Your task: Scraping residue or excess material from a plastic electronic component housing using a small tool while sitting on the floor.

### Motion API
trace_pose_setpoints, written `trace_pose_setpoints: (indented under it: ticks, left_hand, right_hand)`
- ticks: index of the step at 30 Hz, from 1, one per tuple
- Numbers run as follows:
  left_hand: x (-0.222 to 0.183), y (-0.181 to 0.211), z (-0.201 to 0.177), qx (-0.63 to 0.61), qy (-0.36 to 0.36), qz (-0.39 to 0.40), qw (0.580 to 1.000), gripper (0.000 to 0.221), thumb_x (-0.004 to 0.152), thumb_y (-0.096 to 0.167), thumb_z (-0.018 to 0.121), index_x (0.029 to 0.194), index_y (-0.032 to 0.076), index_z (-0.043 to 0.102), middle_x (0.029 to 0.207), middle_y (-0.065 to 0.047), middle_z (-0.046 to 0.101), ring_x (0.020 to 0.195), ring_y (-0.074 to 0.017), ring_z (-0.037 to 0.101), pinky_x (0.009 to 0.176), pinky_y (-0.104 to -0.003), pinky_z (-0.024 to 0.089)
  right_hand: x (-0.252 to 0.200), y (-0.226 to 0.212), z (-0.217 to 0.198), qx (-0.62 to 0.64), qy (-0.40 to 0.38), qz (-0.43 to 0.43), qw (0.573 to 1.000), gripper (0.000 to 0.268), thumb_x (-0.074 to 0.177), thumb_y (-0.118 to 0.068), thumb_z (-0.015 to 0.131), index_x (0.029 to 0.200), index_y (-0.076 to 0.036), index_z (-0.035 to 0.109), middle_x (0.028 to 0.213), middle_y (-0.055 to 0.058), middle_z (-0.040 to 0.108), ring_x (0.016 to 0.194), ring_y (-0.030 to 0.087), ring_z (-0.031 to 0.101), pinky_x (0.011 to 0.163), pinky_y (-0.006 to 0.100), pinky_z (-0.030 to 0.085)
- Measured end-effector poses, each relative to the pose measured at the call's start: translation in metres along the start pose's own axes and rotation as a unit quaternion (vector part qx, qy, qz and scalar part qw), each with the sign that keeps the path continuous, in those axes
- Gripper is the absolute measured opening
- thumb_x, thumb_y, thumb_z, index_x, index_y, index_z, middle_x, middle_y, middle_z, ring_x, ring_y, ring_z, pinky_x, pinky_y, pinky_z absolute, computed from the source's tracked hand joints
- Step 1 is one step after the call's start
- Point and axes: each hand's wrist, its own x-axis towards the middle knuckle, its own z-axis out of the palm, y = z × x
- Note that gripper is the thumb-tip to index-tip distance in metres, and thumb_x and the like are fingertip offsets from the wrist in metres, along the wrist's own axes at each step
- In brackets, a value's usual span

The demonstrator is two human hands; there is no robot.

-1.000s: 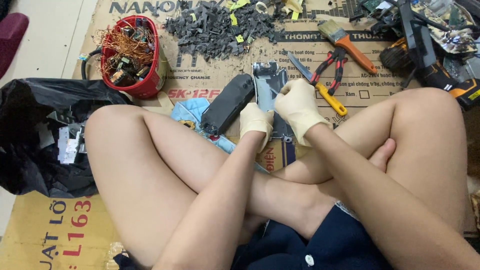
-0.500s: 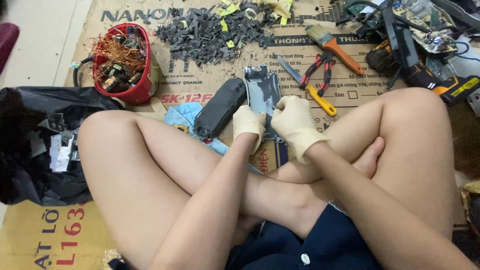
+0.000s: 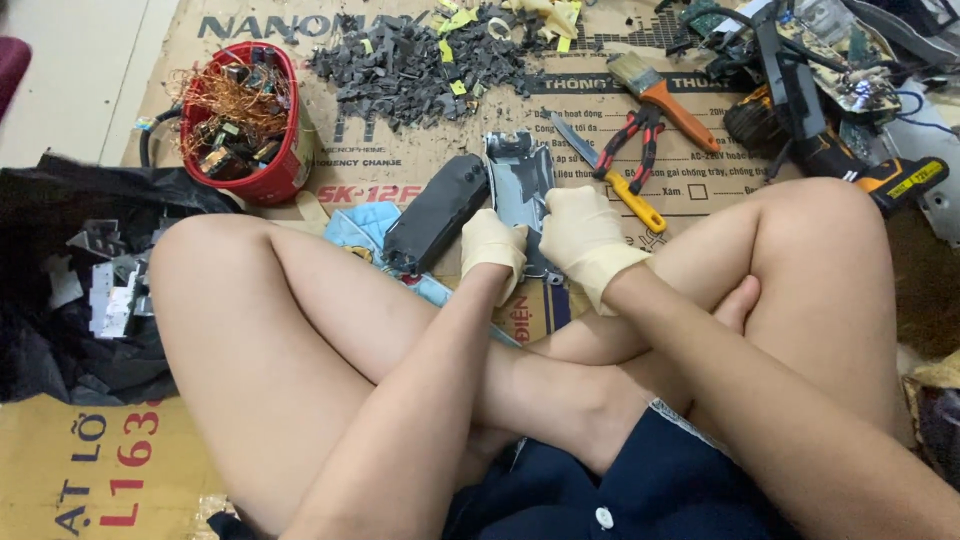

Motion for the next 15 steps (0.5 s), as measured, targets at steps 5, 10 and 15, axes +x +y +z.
trace_pose_setpoints:
  ticks: [5,10,15]
  left_hand:
    - [0.006,-0.001,0.004,0.004,0.003,-0.003,1.0,0.05,0.081,0.03,0.076,0.122,0.003,0.069,0.123,-0.022,0.07,0.121,-0.0395,0.065,0.099,-0.052,0.054]
    - [-0.005,0.004,-0.003,0.004,0.003,0.0,1.0,0.048,0.083,0.028,0.078,0.122,0.001,0.069,0.122,-0.026,0.069,0.121,-0.0426,0.063,0.1,-0.054,0.054]
    - [-0.007,0.005,-0.005,0.001,0.005,-0.001,1.0,0.048,0.087,0.031,0.075,0.126,0.004,0.067,0.125,-0.021,0.069,0.123,-0.0381,0.063,0.1,-0.053,0.054]
  right_hand:
    - [0.01,0.003,0.003,0.008,0.01,0.016,1.0,0.028,0.083,-0.018,0.056,0.098,-0.02,0.079,0.1,0.016,0.077,0.105,0.038,0.072,0.088,0.051,0.059]
    - [0.001,-0.021,-0.011,-0.086,-0.011,-0.053,0.995,0.032,0.078,-0.007,0.06,0.104,-0.01,0.08,0.097,0.022,0.077,0.1,0.042,0.073,0.084,0.052,0.06]
    - [0.0,-0.018,-0.02,-0.113,-0.001,-0.113,0.987,0.029,0.079,-0.001,0.058,0.099,-0.003,0.079,0.09,0.025,0.076,0.094,0.046,0.074,0.078,0.055,0.061]
